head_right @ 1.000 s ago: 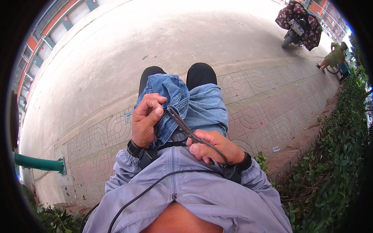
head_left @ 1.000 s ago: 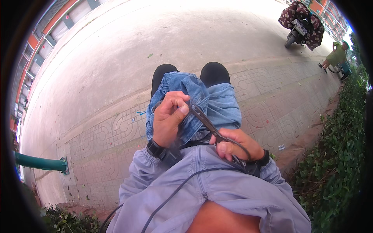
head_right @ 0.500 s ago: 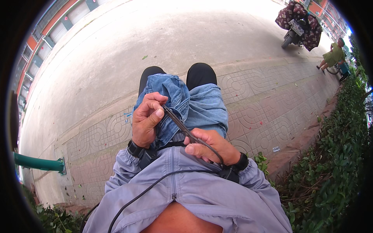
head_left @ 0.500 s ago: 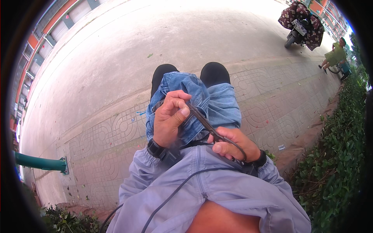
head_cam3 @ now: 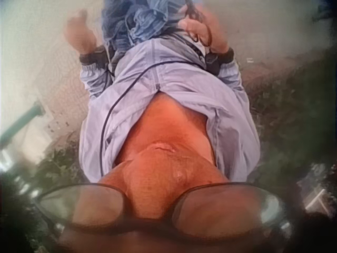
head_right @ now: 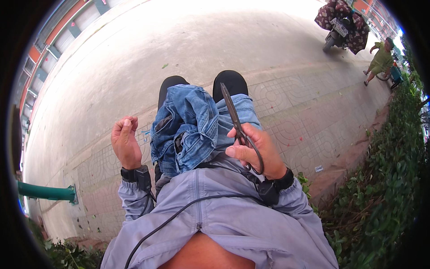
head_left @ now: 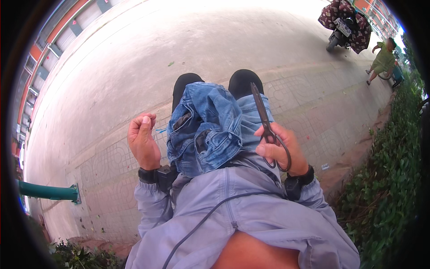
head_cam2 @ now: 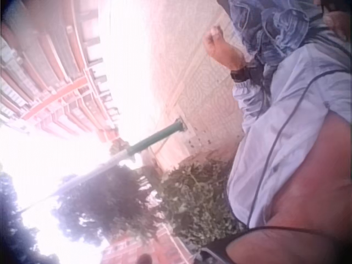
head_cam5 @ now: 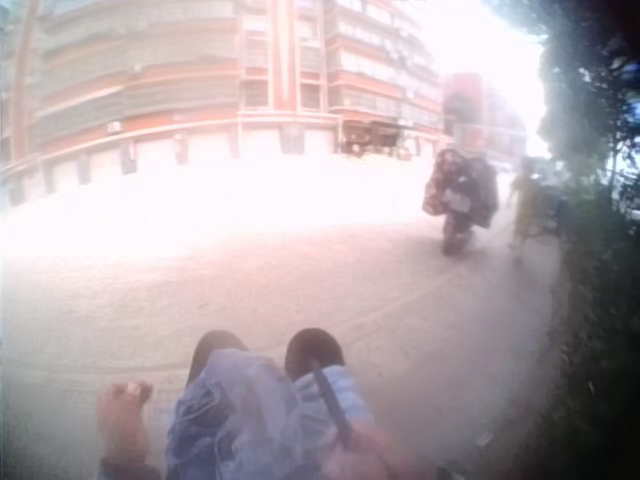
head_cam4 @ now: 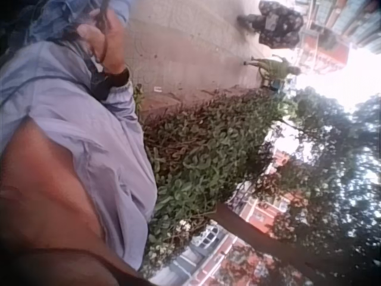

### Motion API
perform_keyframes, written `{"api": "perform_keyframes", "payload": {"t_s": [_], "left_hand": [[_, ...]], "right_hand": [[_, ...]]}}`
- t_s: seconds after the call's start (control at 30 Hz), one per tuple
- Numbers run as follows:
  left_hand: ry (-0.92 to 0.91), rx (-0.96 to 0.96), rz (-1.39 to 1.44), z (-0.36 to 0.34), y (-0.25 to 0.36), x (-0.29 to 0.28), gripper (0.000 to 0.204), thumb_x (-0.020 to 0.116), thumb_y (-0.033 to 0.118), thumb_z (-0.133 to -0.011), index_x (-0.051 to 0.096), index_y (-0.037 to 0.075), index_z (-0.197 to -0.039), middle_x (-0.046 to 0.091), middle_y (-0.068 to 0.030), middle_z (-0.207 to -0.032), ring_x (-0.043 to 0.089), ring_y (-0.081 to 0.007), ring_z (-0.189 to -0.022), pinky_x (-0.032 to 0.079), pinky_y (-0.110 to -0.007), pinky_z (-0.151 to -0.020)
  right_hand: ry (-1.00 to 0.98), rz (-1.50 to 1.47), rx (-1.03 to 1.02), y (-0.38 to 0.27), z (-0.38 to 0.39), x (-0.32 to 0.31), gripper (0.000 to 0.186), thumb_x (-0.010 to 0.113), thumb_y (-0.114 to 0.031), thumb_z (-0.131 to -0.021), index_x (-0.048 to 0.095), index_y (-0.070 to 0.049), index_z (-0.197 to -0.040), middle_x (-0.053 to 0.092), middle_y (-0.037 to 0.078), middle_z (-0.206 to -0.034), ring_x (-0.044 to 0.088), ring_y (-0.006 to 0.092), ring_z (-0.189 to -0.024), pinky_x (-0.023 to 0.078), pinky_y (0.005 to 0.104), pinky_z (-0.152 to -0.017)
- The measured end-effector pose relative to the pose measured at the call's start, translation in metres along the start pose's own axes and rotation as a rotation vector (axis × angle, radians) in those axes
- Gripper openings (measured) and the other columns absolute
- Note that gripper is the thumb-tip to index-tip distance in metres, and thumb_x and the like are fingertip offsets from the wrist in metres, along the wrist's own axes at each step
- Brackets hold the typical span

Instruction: Cutting a small section of a leather or denim garment with scissors.

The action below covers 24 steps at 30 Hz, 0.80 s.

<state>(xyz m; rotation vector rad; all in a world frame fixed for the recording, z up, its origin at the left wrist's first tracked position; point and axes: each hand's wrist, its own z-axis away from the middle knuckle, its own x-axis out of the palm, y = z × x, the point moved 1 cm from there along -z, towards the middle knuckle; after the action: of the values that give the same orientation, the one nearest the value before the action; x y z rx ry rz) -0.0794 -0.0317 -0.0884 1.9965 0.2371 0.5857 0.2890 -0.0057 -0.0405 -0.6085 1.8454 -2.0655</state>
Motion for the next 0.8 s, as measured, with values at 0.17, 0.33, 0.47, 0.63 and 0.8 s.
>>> {"api": "perform_keyframes", "payload": {"t_s": [0.17,0.33,0.47,0.63,0.8], "left_hand": [[0.433,0.01,-0.315,0.004,-0.006,-0.081,0.024,0.058,-0.003,-0.089,0.062,-0.001,-0.112,0.064,-0.0105,-0.11,0.062,-0.0204,-0.104,0.046,-0.033,-0.097],[0.254,-0.052,-0.187,0.01,0.018,-0.029,0.034,0.058,-0.005,-0.084,0.06,-0.003,-0.118,0.065,-0.0112,-0.111,0.064,-0.0215,-0.104,0.047,-0.033,-0.097],[-0.161,-0.203,-0.037,0.015,0.028,0.03,0.034,0.061,-0.002,-0.083,0.061,-0.003,-0.118,0.065,-0.0124,-0.114,0.065,-0.0227,-0.105,0.047,-0.036,-0.101],[-0.567,-0.188,-0.065,0.018,0.047,0.09,0.029,0.063,-0.001,-0.083,0.065,0.0,-0.112,0.066,-0.0108,-0.112,0.061,-0.0217,-0.111,0.045,-0.037,-0.101],[-0.995,0.084,-0.384,0.015,0.038,0.131,0.019,0.068,0.002,-0.083,0.068,0.005,-0.102,0.065,-0.0074,-0.103,0.057,-0.0201,-0.108,0.043,-0.034,-0.096]], "right_hand": [[0.044,0.046,-0.007,-0.002,-0.008,0.0,0.04,0.076,-0.009,-0.082,0.056,0.0,-0.116,0.062,0.001,-0.078,0.056,0.0058,-0.063,0.043,0.0211,-0.056],[0.042,0.106,-0.072,0.001,-0.015,0.004,0.048,0.076,-0.005,-0.079,0.055,0.002,-0.122,0.066,0.005,-0.087,0.062,0.009,-0.078,0.049,0.0236,-0.071],[0.005,0.066,-0.082,0.005,-0.017,0.013,0.051,0.075,-0.002,-0.079,0.053,0.002,-0.125,0.066,0.007,-0.091,0.063,0.0096,-0.082,0.05,0.0245,-0.077],[-0.012,0.139,-0.096,0.002,-0.018,0.026,0.052,0.074,-0.001,-0.08,0.051,0.002,-0.127,0.065,0.006,-0.09,0.062,0.0085,-0.082,0.05,0.0236,-0.075],[0.005,0.079,-0.096,0.003,-0.019,0.026,0.05,0.073,-0.001,-0.079,0.052,0.003,-0.125,0.067,0.006,-0.09,0.062,0.0094,-0.082,0.05,0.0241,-0.076]]}}
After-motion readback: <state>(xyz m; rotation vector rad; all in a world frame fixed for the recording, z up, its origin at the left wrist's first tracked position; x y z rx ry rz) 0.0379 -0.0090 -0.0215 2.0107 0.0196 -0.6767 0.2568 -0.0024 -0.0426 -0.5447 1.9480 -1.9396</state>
